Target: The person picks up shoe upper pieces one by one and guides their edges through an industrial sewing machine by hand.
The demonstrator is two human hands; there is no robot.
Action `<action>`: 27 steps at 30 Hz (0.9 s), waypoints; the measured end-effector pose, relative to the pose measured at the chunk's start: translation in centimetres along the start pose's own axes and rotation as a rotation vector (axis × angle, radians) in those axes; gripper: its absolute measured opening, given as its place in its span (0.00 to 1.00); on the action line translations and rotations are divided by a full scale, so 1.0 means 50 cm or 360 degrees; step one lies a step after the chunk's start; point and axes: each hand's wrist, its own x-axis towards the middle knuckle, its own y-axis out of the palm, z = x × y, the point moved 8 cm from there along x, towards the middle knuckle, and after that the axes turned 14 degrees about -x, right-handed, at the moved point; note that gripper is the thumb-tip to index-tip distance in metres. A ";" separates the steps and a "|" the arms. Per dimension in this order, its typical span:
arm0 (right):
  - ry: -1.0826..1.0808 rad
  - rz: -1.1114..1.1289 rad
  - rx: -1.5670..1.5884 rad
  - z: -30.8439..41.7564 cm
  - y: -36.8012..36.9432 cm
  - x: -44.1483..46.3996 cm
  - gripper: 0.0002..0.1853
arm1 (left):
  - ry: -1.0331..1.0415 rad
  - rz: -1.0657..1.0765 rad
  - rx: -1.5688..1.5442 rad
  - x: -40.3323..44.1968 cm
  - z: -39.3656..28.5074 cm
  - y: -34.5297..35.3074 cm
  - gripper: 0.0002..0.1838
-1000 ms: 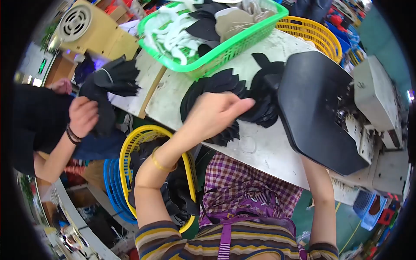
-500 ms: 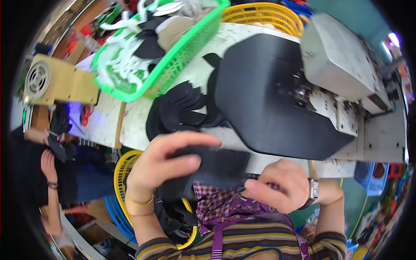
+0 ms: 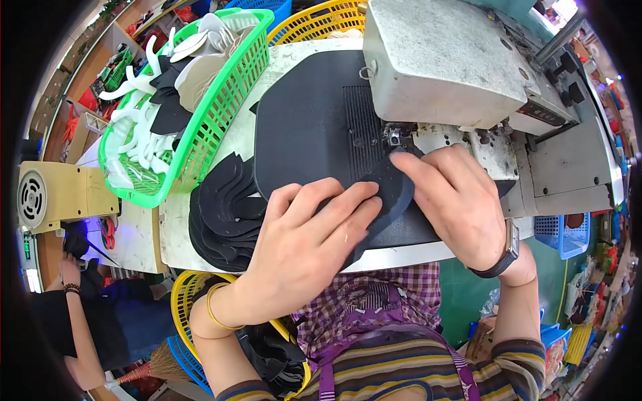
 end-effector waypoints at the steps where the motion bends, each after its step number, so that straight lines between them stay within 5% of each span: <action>1: -0.0027 -0.0039 -0.0028 -0.001 0.001 0.002 0.24 | -0.0021 -0.0023 -0.0031 0.002 -0.002 0.000 0.24; 27: 0.0031 0.0000 -0.0139 -0.013 0.017 0.007 0.24 | -0.0016 0.0138 -0.0109 0.052 0.026 0.002 0.27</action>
